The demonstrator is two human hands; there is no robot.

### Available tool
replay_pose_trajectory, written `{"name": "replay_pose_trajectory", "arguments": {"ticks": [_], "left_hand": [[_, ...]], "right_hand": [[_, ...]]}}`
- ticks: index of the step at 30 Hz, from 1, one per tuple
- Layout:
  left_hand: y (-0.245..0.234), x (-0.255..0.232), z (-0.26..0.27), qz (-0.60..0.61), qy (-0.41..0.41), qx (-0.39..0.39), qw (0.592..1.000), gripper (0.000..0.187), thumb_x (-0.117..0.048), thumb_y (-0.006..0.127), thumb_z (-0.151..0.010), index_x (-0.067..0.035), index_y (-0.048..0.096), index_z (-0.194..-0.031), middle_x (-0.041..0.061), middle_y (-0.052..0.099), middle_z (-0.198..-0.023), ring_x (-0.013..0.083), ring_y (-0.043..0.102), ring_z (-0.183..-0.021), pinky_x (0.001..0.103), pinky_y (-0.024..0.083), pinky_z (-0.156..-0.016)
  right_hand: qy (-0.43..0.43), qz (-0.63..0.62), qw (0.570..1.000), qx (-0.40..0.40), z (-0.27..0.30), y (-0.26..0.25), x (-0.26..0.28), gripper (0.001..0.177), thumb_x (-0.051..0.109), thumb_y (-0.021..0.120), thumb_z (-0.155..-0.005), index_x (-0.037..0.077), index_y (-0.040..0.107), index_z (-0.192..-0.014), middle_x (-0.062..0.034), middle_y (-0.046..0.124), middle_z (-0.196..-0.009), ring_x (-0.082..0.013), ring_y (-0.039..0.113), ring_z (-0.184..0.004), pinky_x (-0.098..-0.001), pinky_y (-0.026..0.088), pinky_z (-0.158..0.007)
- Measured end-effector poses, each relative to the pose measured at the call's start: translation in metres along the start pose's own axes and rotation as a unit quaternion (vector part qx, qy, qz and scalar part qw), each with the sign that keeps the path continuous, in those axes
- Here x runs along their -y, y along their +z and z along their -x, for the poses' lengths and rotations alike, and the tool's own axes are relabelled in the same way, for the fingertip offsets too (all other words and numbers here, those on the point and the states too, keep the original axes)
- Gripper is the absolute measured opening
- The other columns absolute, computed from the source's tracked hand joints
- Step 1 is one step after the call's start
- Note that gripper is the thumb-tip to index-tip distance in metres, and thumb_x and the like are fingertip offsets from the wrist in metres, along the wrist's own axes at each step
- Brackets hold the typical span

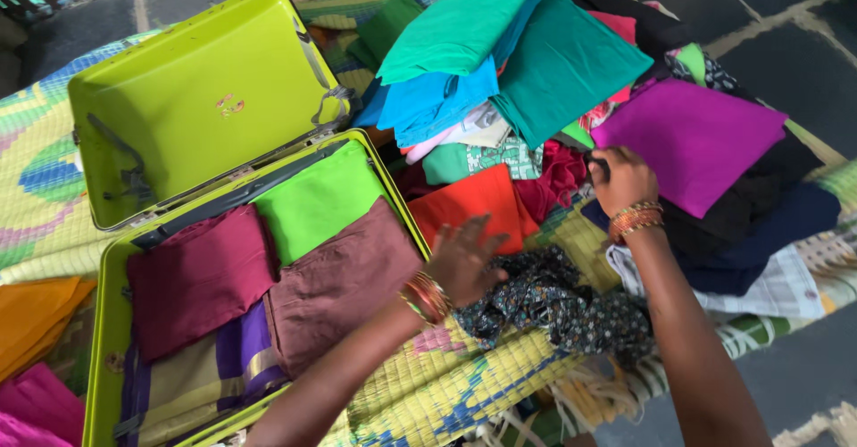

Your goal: The person packs folded clothes into a green suitcase by placing them in layers, smoothing them down, and organizing them side-by-side.

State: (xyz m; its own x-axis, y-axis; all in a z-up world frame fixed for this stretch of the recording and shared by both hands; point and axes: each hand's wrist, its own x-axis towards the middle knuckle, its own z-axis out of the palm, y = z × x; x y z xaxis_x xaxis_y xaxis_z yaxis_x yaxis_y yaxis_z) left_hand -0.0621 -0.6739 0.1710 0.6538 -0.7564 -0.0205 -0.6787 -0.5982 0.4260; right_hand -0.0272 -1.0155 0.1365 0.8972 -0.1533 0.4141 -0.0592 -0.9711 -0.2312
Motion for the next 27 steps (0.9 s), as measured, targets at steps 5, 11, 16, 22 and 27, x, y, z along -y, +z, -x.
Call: {"name": "replay_pose_trajectory", "arguments": {"ticks": [5, 11, 16, 22, 27], "left_hand": [[0.015, -0.043, -0.002, -0.019, 0.043, 0.059, 0.997, 0.067, -0.046, 0.069, -0.088, -0.019, 0.05, -0.147, 0.021, 0.031, -0.16, 0.0401, 0.031, -0.148, 0.071, 0.027, -0.111], [0.017, -0.032, -0.004, -0.008, 0.035, 0.052, 0.998, 0.065, -0.045, 0.07, -0.088, -0.019, 0.052, -0.145, 0.019, 0.034, -0.158, 0.0373, 0.035, -0.146, 0.071, 0.03, -0.11], [0.003, -0.026, -0.012, -0.046, 0.041, 0.008, 0.998, 0.065, -0.047, 0.07, -0.088, -0.019, 0.052, -0.144, 0.021, 0.036, -0.157, 0.0374, 0.039, -0.144, 0.069, 0.032, -0.111], [-0.026, -0.007, -0.091, -0.049, 0.034, -0.13, 0.99, 0.072, -0.053, 0.067, -0.088, -0.02, 0.047, -0.149, 0.024, 0.03, -0.163, 0.0428, 0.038, -0.146, 0.064, 0.038, -0.111], [-0.048, -0.028, -0.16, -0.119, -0.001, -0.116, 0.986, 0.094, -0.058, 0.07, -0.082, -0.019, 0.031, -0.158, 0.03, 0.014, -0.165, 0.0492, 0.024, -0.151, 0.067, 0.033, -0.112]], "right_hand": [[-0.098, 0.179, 0.977, -0.064, -0.057, 0.056, 0.001, 0.036, 0.028, 0.073, -0.082, 0.003, 0.075, -0.107, -0.015, 0.074, -0.11, -0.0296, 0.071, -0.096, -0.0434, 0.058, -0.077], [-0.111, 0.338, 0.934, 0.02, -0.086, 0.137, -0.019, 0.016, 0.018, 0.066, -0.093, 0.01, 0.078, -0.085, -0.0139, 0.075, -0.092, -0.0269, 0.073, -0.083, -0.0417, 0.059, -0.066], [-0.204, 0.266, 0.937, 0.097, -0.092, 0.143, -0.052, 0.017, 0.014, 0.064, -0.091, 0.009, 0.08, -0.092, -0.0135, 0.076, -0.092, -0.0289, 0.075, -0.08, -0.0461, 0.061, -0.064], [-0.281, 0.239, 0.926, 0.079, -0.064, 0.091, -0.021, 0.026, 0.019, 0.063, -0.077, 0.005, 0.079, -0.092, -0.0151, 0.077, -0.101, -0.0284, 0.077, -0.086, -0.0447, 0.063, -0.069], [-0.314, 0.262, 0.89, 0.202, 0.012, 0.047, 0.01, 0.017, 0.011, 0.062, -0.083, 0.003, 0.075, -0.09, -0.0116, 0.075, -0.083, -0.0205, 0.075, -0.072, -0.0383, 0.06, -0.058]]}}
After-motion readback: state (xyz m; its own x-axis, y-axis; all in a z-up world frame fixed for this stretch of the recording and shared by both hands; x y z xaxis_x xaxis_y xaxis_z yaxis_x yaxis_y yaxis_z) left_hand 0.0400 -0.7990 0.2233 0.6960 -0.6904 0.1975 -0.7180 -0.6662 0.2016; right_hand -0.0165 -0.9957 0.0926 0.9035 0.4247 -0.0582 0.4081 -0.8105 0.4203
